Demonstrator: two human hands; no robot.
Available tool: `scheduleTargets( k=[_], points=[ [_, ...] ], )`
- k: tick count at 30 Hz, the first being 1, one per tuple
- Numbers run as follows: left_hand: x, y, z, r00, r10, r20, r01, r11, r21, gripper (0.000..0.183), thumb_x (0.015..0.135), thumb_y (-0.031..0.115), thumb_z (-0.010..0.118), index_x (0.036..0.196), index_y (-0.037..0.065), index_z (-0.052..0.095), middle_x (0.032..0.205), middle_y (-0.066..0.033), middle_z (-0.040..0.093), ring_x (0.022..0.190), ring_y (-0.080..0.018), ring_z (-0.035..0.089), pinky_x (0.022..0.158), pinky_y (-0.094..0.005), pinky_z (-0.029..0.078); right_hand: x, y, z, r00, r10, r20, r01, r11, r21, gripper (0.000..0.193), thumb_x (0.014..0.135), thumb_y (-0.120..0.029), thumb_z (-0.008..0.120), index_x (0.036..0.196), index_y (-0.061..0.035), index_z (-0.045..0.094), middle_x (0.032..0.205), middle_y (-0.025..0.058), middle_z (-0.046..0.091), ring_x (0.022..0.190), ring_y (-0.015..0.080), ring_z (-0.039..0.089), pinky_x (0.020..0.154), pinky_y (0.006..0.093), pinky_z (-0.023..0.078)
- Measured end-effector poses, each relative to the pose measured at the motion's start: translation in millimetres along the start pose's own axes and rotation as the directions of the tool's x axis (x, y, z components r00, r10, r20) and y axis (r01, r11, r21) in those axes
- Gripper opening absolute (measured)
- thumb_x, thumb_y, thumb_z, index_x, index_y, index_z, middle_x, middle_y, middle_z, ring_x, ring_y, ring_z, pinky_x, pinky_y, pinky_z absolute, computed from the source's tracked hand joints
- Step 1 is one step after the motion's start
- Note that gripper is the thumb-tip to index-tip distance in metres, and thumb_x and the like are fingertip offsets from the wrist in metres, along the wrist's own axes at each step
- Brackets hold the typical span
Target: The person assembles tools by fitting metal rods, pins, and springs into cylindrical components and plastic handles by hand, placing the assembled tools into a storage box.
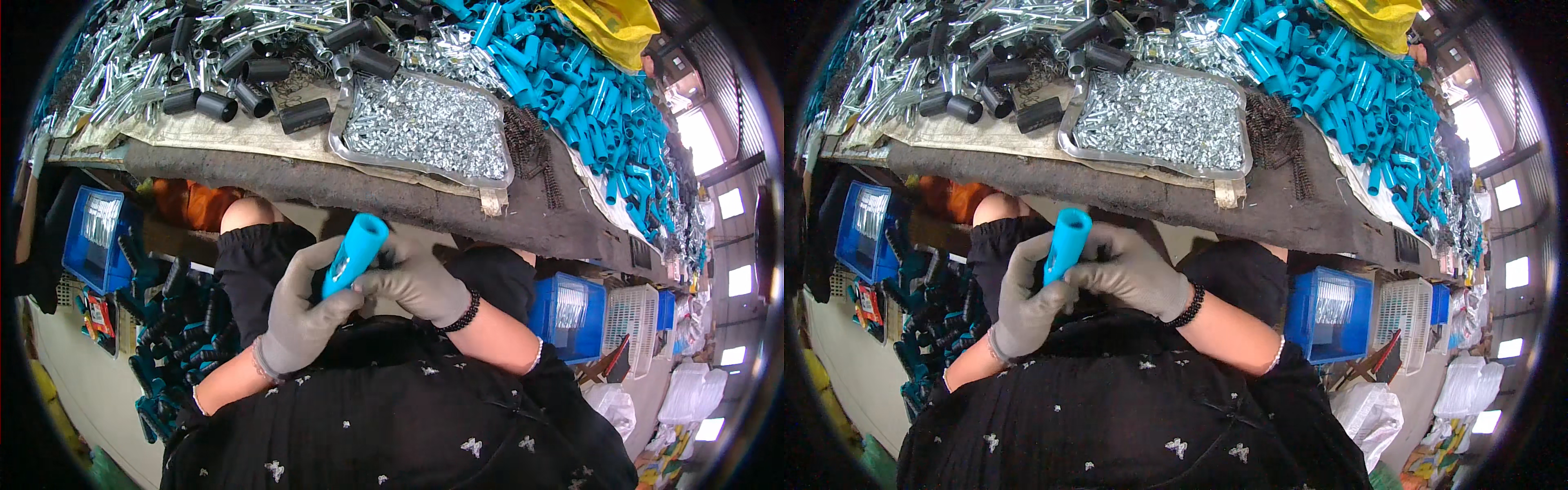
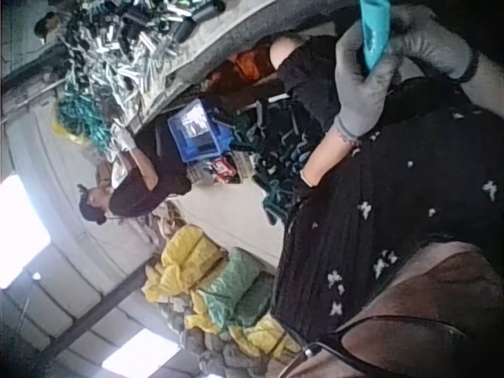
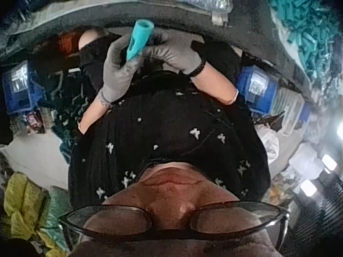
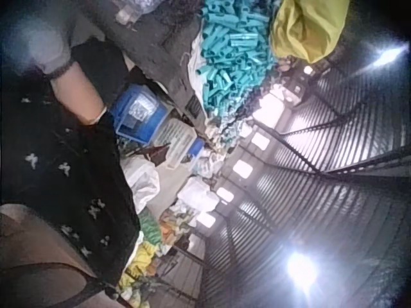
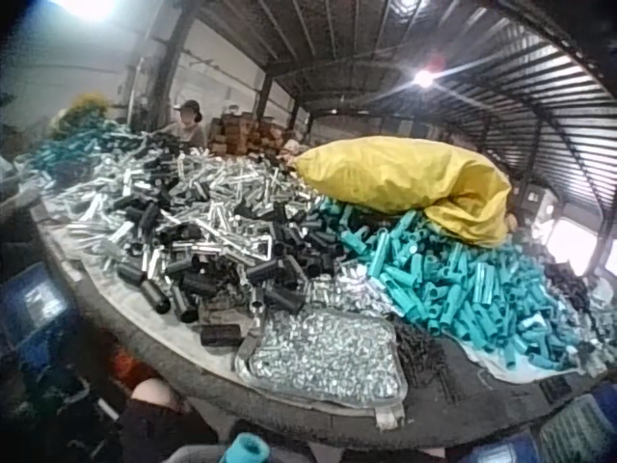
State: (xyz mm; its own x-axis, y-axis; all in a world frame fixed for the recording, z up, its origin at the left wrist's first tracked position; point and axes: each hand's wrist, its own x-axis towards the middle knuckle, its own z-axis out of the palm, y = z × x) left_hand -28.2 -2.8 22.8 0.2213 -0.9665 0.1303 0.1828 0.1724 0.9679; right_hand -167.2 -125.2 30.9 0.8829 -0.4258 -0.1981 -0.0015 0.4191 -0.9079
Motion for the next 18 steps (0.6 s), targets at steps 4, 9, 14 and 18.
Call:
scheduleTargets(
  k=[4, 9, 14, 18],
  points=[
    [5.2, -4.0, -14.8, 0.961, -0.275, -0.016, 0.271, 0.954, -0.130, 0.043, 0.098, 0.032, 0.060, 0.125, 0.001, 0.047, 0.097, -0.0086, 0.060, 0.063, -0.0141, 0.060, 0.051, -0.0264, 0.048, 4.7, -37.1, -7.2, 0.994, -0.083, -0.064, 0.050, 0.911, -0.410, 0.032, 0.094, -0.035, 0.068, 0.093, -0.0032, 0.066, 0.088, 0.0050, 0.064, 0.083, 0.0103, 0.059, 0.073, 0.0297, 0.048],
    [3.2, -7.8, -18.6, 0.940, -0.337, -0.050, 0.309, 0.905, -0.291, 0.036, 0.101, 0.033, 0.054, 0.120, 0.002, 0.048, 0.094, -0.0104, 0.062, 0.060, -0.0150, 0.060, 0.050, -0.0260, 0.049, 42.2, -90.1, -60.0, 0.691, -0.701, 0.176, -0.037, -0.278, -0.960, 0.016, 0.089, -0.024, 0.065, 0.097, -0.0120, 0.071, 0.097, 0.0113, 0.067, 0.100, 0.0316, 0.060, 0.085, 0.0449, 0.049],
    [6.2, -4.7, -19.5, 0.921, -0.390, -0.030, 0.360, 0.876, -0.320, 0.037, 0.101, 0.034, 0.053, 0.121, 0.003, 0.048, 0.092, -0.0096, 0.061, 0.060, -0.0149, 0.061, 0.049, -0.0256, 0.048, 56.8, -97.3, -75.6, 0.858, -0.492, 0.146, -0.066, -0.387, -0.920, 0.014, 0.089, -0.022, 0.064, 0.095, -0.0134, 0.073, 0.091, 0.0102, 0.068, 0.094, 0.0305, 0.063, 0.084, 0.0441, 0.049],
    [8.4, 0.6, -23.7, 0.920, -0.391, -0.038, 0.360, 0.877, -0.318, 0.041, 0.102, 0.038, 0.050, 0.123, 0.003, 0.048, 0.092, -0.0092, 0.061, 0.061, -0.0142, 0.059, 0.050, -0.0247, 0.048, 51.6, -97.5, -86.0, 0.772, -0.628, 0.100, -0.089, -0.262, -0.961, 0.013, 0.089, -0.020, 0.064, 0.094, -0.0106, 0.072, 0.087, 0.0114, 0.068, 0.089, 0.0330, 0.064, 0.081, 0.0435, 0.050]
  ],
)
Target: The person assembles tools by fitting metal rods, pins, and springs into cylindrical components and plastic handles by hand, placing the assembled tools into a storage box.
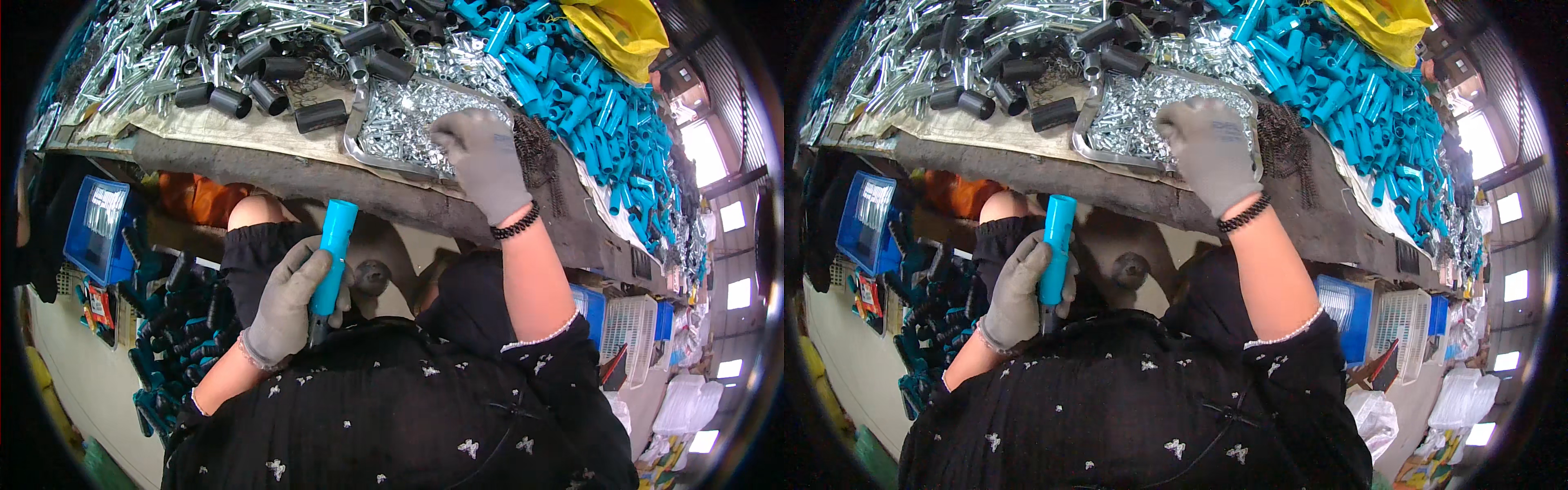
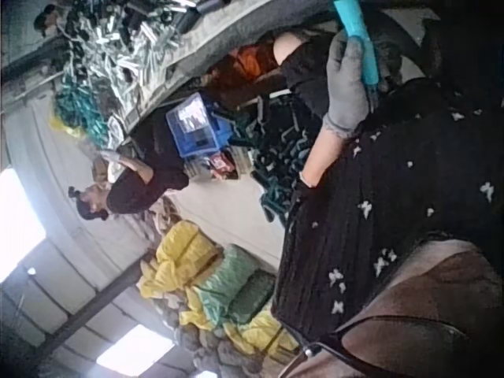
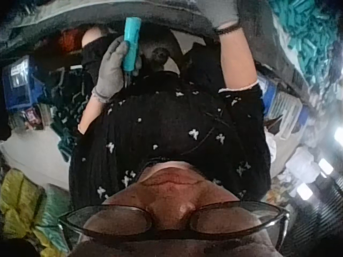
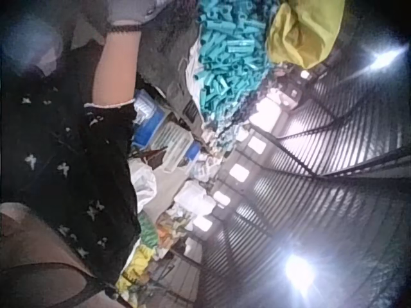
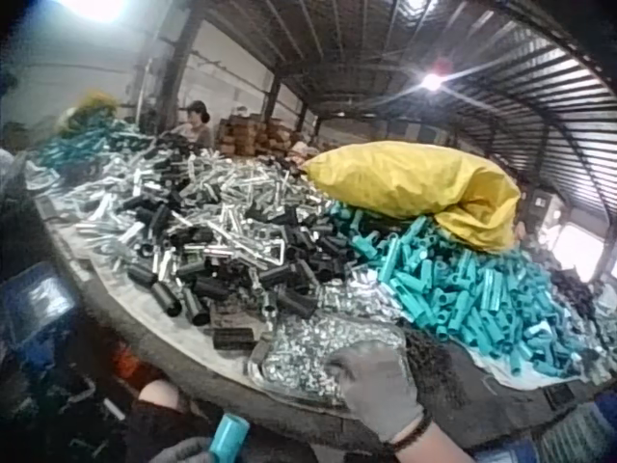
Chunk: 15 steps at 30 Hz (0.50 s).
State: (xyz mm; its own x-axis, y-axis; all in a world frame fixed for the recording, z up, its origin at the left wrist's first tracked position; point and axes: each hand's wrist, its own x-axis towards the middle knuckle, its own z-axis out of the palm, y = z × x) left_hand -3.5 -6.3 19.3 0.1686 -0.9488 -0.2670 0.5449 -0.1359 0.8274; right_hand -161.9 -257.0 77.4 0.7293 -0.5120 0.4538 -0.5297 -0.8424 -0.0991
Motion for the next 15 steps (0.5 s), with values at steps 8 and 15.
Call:
scheduleTargets(
  k=[8, 15],
  points=[
    [8.9, 4.8, 4.3, 0.988, -0.149, 0.037, 0.152, 0.926, -0.345, 0.053, 0.102, 0.053, 0.042, 0.123, 0.005, 0.052, 0.081, -0.0058, 0.058, 0.054, -0.0126, 0.051, 0.046, -0.0249, 0.042, -35.0, -58.9, -29.8, 0.841, 0.436, 0.319, -0.527, 0.532, 0.663, 0.015, 0.088, -0.008, 0.063, 0.100, -0.0046, 0.071, 0.090, 0.0097, 0.070, 0.083, 0.0205, 0.067, 0.078, 0.0316, 0.051],
    [16.4, -12.4, -3.4, 0.917, -0.247, 0.314, 0.390, 0.718, -0.576, 0.064, 0.099, 0.064, 0.035, 0.088, 0.006, 0.060, 0.054, -0.0049, 0.047, 0.040, -0.0147, 0.037, 0.040, -0.0268, 0.033, -75.6, -115.9, -3.9, 0.887, 0.264, 0.379, -0.453, 0.341, 0.823, 0.012, 0.086, -0.004, 0.067, 0.098, -0.0051, 0.069, 0.088, 0.0078, 0.065, 0.082, 0.0184, 0.065, 0.072, 0.0304, 0.051]
  ],
)
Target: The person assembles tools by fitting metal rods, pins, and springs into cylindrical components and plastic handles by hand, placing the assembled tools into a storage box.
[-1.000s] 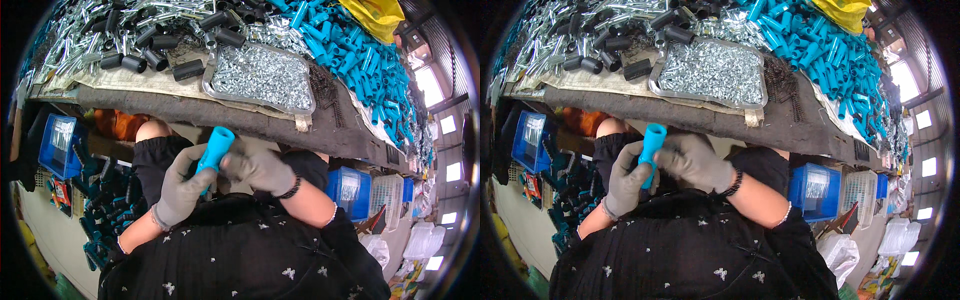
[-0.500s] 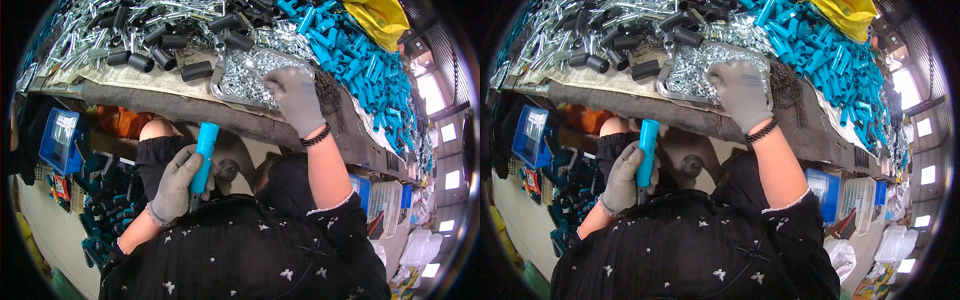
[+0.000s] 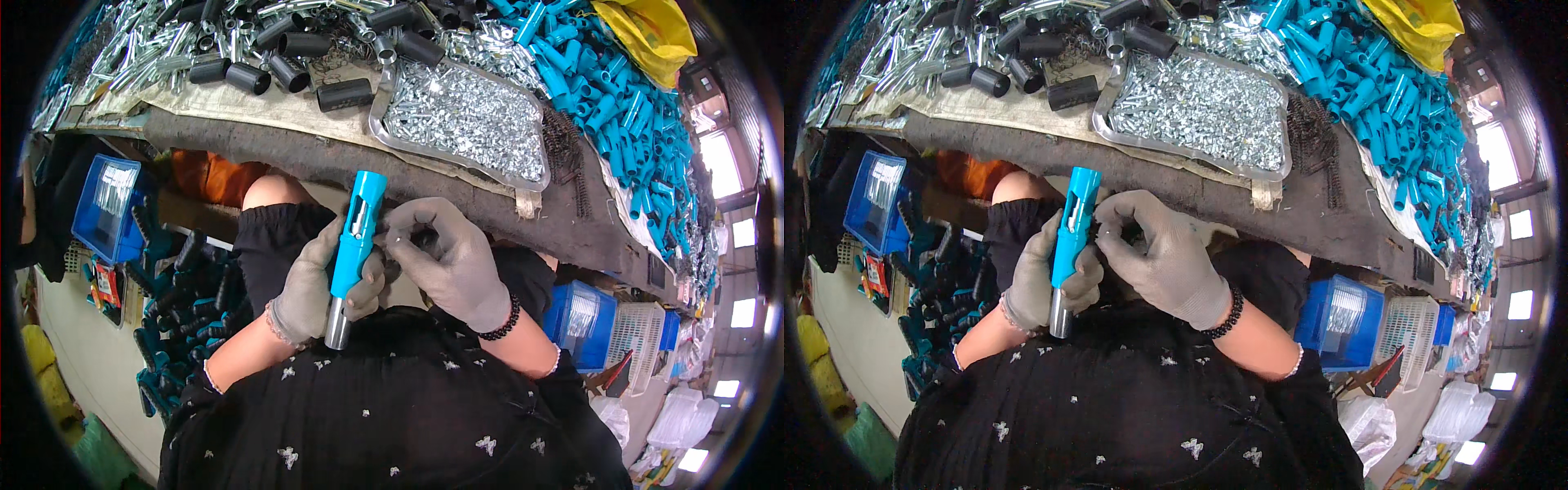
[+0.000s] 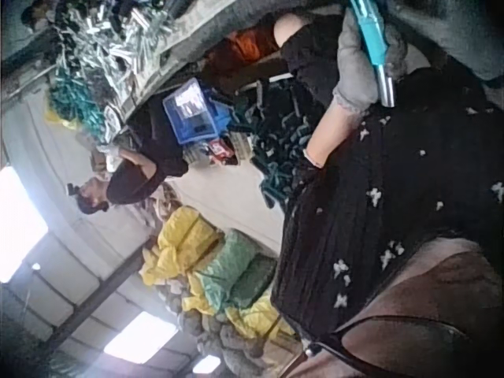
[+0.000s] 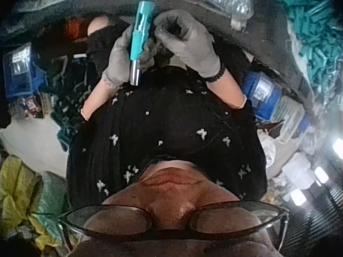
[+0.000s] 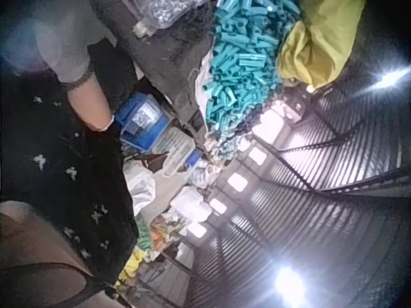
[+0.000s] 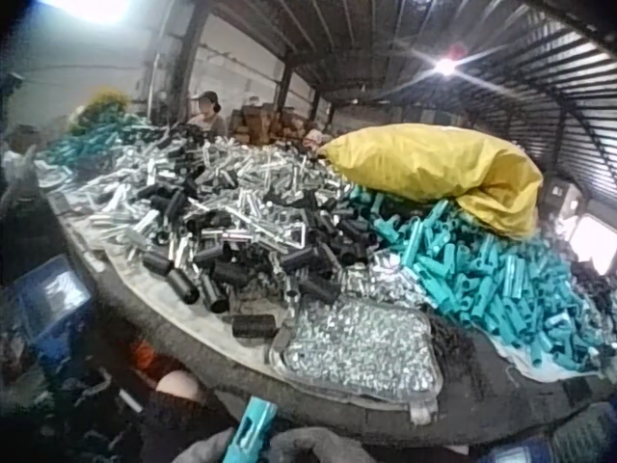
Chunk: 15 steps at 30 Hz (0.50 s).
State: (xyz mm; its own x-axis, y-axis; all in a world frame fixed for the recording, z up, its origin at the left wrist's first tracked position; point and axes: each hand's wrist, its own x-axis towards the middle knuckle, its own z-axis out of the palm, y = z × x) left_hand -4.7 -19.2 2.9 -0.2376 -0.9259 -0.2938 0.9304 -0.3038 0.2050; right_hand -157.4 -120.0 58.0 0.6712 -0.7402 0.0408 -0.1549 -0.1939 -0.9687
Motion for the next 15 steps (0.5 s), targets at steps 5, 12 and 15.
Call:
scheduleTargets(
  k=[5, 12, 15],
  points=[
    [-1.1, -3.5, -2.4, 0.998, -0.036, 0.051, 0.036, 0.999, 0.004, 0.070, 0.097, 0.068, 0.032, 0.079, 0.006, 0.059, 0.049, -0.0041, 0.042, 0.038, -0.0153, 0.035, 0.040, -0.0272, 0.033, -1.7, 12.9, -0.2, 0.988, -0.132, 0.082, 0.140, 0.985, -0.102, 0.013, 0.085, -0.004, 0.069, 0.098, -0.0043, 0.068, 0.089, 0.0099, 0.065, 0.081, 0.0226, 0.065, 0.072, 0.0314, 0.051],
    [-6.2, -16.4, -2.4, 0.994, -0.045, 0.095, 0.058, 0.988, -0.146, 0.067, 0.098, 0.068, 0.031, 0.099, 0.008, 0.061, 0.054, -0.0062, 0.048, 0.041, -0.0163, 0.040, 0.041, -0.0290, 0.035, -7.8, 14.5, 2.8, 0.949, -0.291, 0.121, 0.304, 0.947, -0.107, 0.015, 0.085, -0.005, 0.071, 0.100, -0.0064, 0.069, 0.095, 0.0111, 0.063, 0.083, 0.0236, 0.062, 0.072, 0.0326, 0.050],
    [-8.8, -13.1, 9.6, 0.990, -0.028, 0.135, 0.042, 0.994, -0.101, 0.059, 0.099, 0.065, 0.033, 0.120, 0.016, 0.057, 0.060, -0.0075, 0.052, 0.042, -0.0169, 0.043, 0.040, -0.0293, 0.036, -13.5, 12.0, 1.0, 0.943, -0.314, 0.110, 0.328, 0.933, -0.150, 0.013, 0.086, -0.009, 0.073, 0.097, -0.0050, 0.067, 0.098, 0.0086, 0.060, 0.086, 0.0198, 0.060, 0.075, 0.0312, 0.049]
  ],
)
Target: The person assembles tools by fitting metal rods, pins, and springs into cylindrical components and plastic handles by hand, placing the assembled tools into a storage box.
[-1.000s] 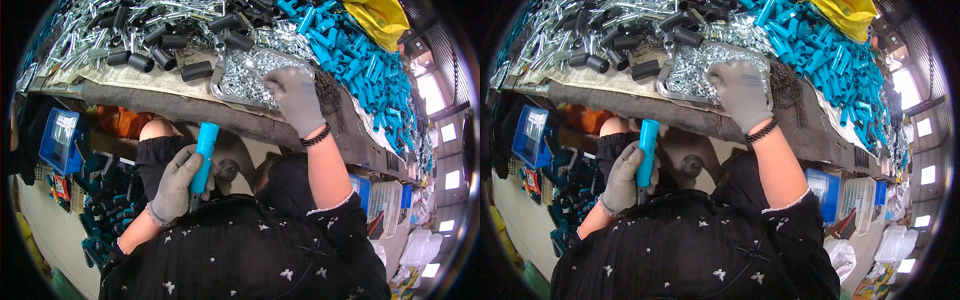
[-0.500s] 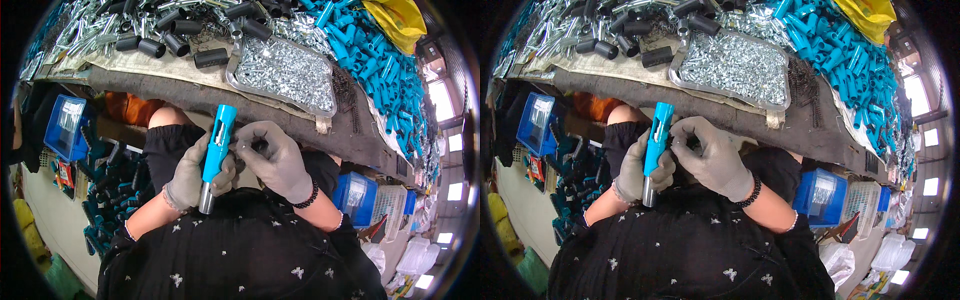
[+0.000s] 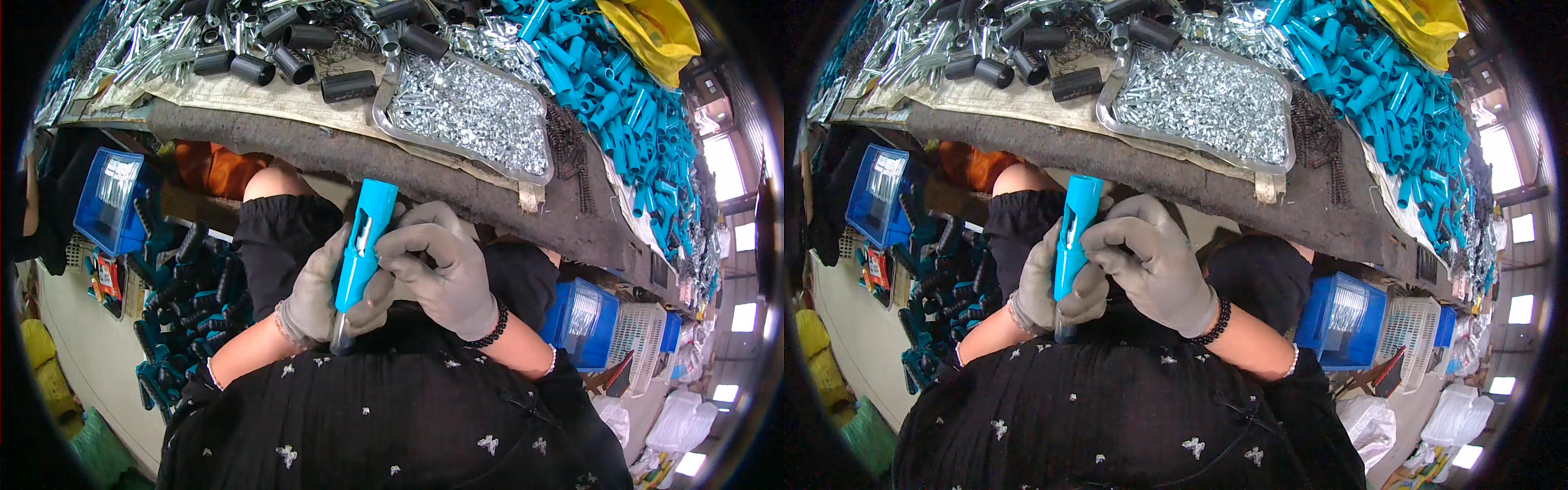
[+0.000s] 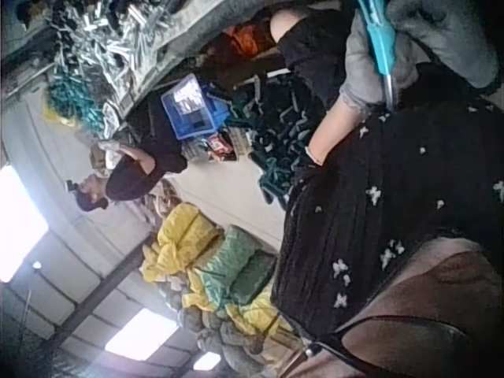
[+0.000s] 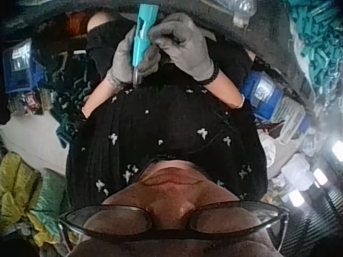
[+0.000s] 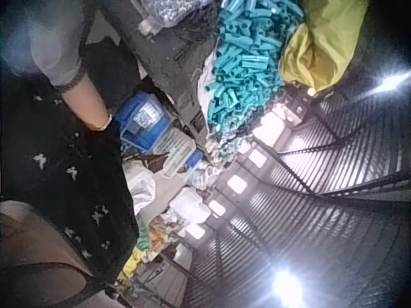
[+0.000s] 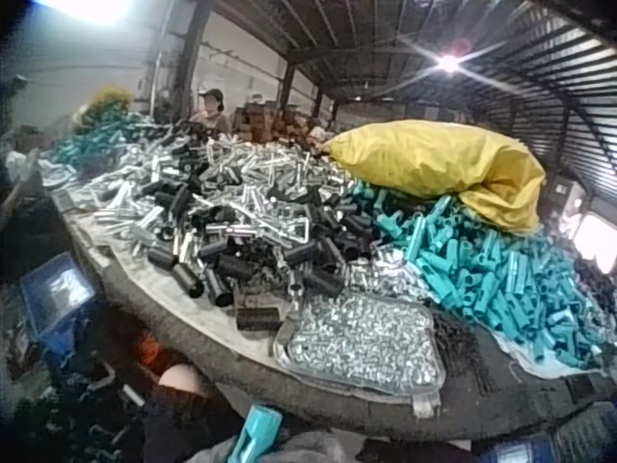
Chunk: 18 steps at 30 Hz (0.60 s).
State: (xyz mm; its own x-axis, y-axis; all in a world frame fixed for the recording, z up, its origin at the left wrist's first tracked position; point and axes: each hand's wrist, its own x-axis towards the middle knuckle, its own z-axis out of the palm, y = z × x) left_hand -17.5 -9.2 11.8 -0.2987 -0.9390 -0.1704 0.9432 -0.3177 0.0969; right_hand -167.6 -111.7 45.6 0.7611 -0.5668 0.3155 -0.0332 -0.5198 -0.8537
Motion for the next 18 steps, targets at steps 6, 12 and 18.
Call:
scheduleTargets(
  k=[6, 12, 18],
  points=[
    [-4.0, -0.2, -3.4, 0.991, 0.046, 0.127, -0.077, 0.965, 0.250, 0.065, 0.099, 0.065, 0.035, 0.135, 0.013, 0.048, 0.066, -0.0075, 0.055, 0.045, -0.0142, 0.045, 0.041, -0.0266, 0.036, -3.8, 3.5, 11.4, 0.932, 0.362, 0.029, -0.297, 0.715, 0.632, 0.026, 0.085, -0.015, 0.079, 0.095, -0.0051, 0.057, 0.096, -0.0003, 0.053, 0.088, 0.0082, 0.051, 0.080, 0.0251, 0.044],
    [-9.4, 9.4, -16.1, 0.967, 0.159, 0.199, -0.251, 0.734, 0.631, 0.071, 0.098, 0.066, 0.036, 0.129, 0.004, 0.049, 0.069, -0.0074, 0.057, 0.053, -0.0134, 0.051, 0.051, -0.0254, 0.044, -5.0, 8.6, 16.4, 0.916, 0.399, 0.035, -0.361, 0.783, 0.506, 0.026, 0.090, -0.020, 0.074, 0.095, -0.0044, 0.054, 0.087, 0.0006, 0.054, 0.082, 0.0092, 0.051, 0.075, 0.0271, 0.045],
    [-10.6, 18.6, 6.0, 0.759, 0.651, -0.018, -0.534, 0.638, 0.555, 0.052, 0.101, 0.052, 0.047, 0.125, 0.007, 0.048, 0.095, -0.0044, 0.057, 0.072, -0.0151, 0.056, 0.063, -0.0303, 0.048, 4.1, 38.9, 48.6, 0.885, 0.139, 0.444, -0.349, 0.829, 0.436, 0.043, 0.097, -0.042, 0.060, 0.088, 0.0004, 0.058, 0.076, 0.0102, 0.057, 0.074, 0.0161, 0.054, 0.068, 0.0324, 0.045]
  ],
)
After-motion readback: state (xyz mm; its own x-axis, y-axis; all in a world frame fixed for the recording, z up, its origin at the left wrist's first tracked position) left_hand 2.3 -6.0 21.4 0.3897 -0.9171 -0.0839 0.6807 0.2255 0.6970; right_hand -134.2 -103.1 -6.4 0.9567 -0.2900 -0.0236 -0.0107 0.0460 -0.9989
